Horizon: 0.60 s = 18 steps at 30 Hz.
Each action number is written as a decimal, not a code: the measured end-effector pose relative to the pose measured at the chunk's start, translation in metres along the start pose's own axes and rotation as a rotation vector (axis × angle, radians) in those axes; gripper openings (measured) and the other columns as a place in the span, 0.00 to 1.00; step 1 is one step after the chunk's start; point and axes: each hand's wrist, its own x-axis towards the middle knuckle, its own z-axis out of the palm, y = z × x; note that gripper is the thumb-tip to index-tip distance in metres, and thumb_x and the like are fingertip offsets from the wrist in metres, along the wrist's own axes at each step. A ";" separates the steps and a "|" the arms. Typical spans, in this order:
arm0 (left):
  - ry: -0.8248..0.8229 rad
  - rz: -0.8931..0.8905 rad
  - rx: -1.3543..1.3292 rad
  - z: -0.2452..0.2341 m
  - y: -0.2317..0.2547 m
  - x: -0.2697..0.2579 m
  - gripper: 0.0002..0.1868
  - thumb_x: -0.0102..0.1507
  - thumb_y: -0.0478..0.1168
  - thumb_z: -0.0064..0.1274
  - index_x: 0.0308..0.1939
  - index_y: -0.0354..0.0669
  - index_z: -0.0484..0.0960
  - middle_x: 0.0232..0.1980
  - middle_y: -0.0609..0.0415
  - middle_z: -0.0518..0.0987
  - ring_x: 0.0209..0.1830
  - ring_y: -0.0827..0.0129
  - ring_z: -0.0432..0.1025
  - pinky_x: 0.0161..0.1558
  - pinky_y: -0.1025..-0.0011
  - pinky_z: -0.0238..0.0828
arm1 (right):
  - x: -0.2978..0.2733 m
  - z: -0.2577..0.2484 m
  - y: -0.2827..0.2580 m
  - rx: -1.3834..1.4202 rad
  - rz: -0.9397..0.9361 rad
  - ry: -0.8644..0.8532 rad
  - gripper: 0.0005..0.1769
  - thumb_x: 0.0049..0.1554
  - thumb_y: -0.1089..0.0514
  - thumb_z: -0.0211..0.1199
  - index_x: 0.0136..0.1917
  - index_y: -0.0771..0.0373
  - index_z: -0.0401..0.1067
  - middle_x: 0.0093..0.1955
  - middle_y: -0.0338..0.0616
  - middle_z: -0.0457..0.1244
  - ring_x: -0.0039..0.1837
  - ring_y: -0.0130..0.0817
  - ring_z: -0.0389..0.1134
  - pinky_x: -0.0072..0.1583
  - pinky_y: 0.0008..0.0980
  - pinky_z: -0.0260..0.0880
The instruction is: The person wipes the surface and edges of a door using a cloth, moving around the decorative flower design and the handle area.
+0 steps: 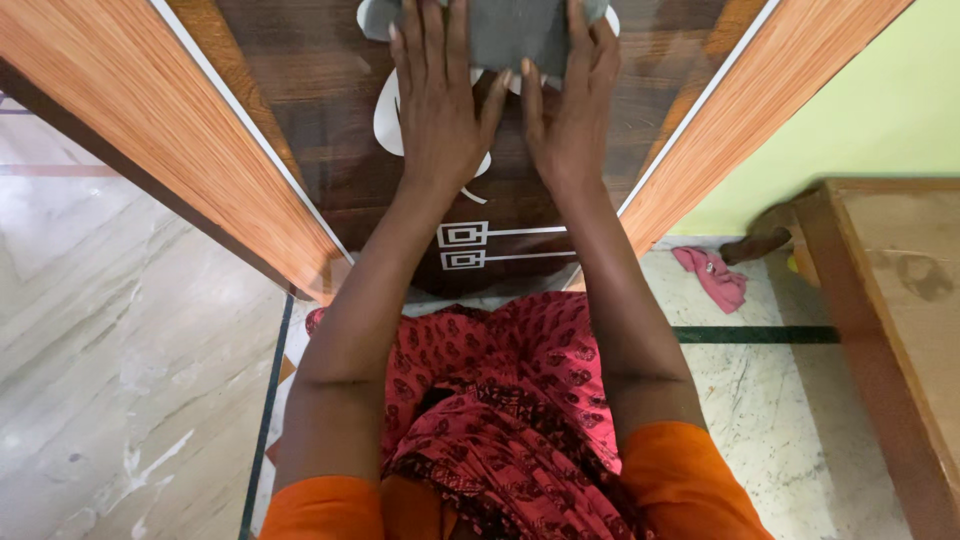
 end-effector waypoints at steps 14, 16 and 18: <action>-0.552 -0.154 0.067 0.118 -0.056 -0.247 0.45 0.72 0.63 0.30 0.81 0.35 0.39 0.82 0.28 0.42 0.82 0.33 0.34 0.78 0.36 0.25 | -0.245 0.084 0.062 -0.114 -0.098 -0.419 0.41 0.63 0.55 0.58 0.81 0.73 0.46 0.74 0.72 0.50 0.76 0.68 0.52 0.76 0.62 0.53; -0.569 -0.146 0.075 0.115 -0.057 -0.242 0.46 0.72 0.66 0.29 0.81 0.35 0.39 0.82 0.28 0.40 0.83 0.34 0.32 0.77 0.36 0.24 | -0.240 0.082 0.059 -0.118 -0.087 -0.440 0.41 0.63 0.54 0.59 0.81 0.72 0.45 0.74 0.72 0.50 0.75 0.69 0.52 0.75 0.63 0.53; -0.507 -0.091 0.143 0.103 -0.061 -0.198 0.47 0.72 0.68 0.27 0.81 0.35 0.40 0.82 0.25 0.40 0.82 0.34 0.32 0.77 0.35 0.22 | -0.203 0.083 0.051 -0.220 -0.144 -0.348 0.41 0.64 0.54 0.58 0.82 0.68 0.43 0.75 0.71 0.50 0.76 0.68 0.52 0.77 0.64 0.53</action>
